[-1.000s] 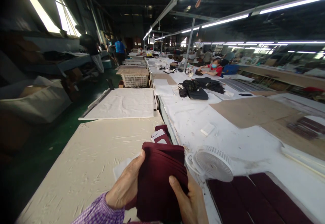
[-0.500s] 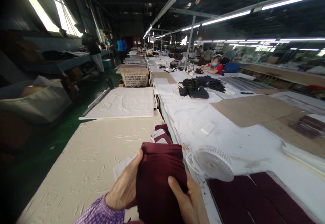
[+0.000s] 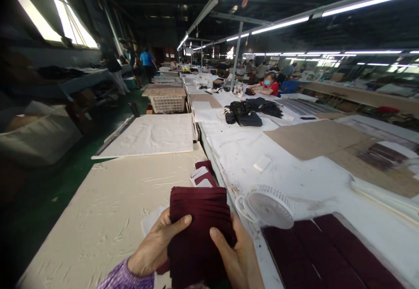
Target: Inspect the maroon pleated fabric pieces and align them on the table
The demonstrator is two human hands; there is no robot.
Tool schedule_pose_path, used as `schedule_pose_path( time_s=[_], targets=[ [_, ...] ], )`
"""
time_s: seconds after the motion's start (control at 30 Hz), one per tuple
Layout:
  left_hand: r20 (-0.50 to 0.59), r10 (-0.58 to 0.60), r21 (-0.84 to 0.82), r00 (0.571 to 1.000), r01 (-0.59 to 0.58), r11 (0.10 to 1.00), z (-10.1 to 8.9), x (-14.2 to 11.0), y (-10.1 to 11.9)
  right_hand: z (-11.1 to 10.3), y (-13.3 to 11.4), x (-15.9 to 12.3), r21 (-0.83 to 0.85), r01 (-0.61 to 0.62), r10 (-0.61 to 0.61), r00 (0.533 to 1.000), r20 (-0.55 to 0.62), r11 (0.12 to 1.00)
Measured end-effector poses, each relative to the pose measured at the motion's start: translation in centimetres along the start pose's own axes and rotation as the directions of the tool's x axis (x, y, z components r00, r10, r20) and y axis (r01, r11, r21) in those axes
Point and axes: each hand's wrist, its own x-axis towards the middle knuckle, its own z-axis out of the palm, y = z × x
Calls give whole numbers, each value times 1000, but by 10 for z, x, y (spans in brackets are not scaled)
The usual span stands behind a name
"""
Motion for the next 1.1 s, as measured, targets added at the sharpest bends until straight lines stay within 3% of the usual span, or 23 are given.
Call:
schedule_pose_path(
  time_s=[0.1, 0.17, 0.43, 0.57, 0.67, 0.83, 1.0, 1.1],
  targets=[
    [14, -27, 39, 1000, 26, 999, -3, -2, 4, -2, -6, 0, 185, -92, 96, 995, -11, 978],
    [46, -45, 66, 998, 42, 997, -5, -5, 6, -3, -13, 0, 219, -87, 91, 996, -8, 972],
    [59, -75, 117, 995, 68, 991, -7, -10, 12, -7, -20, 3, 213, -117, 108, 993, 55, 970],
    [54, -64, 124, 997, 57, 991, -9, -10, 14, -9, -20, 2, 73, 13, -12, 1000, -21, 997],
    [82, -76, 157, 994, 63, 986, -9, -10, 16, -11, -23, 2, 1, 75, -75, 997, 27, 997],
    [130, -80, 222, 988, 50, 974, -10, -11, 19, -13, -26, 3, -41, 18, -16, 998, 66, 999],
    [103, -73, 218, 992, 49, 975, -12, -12, 22, -10, -18, 3, 103, -66, 53, 991, 120, 993],
    [35, -39, 141, 999, 34, 989, -8, -11, 24, -6, -12, 1, 183, -67, 29, 979, 204, 981]
  ],
)
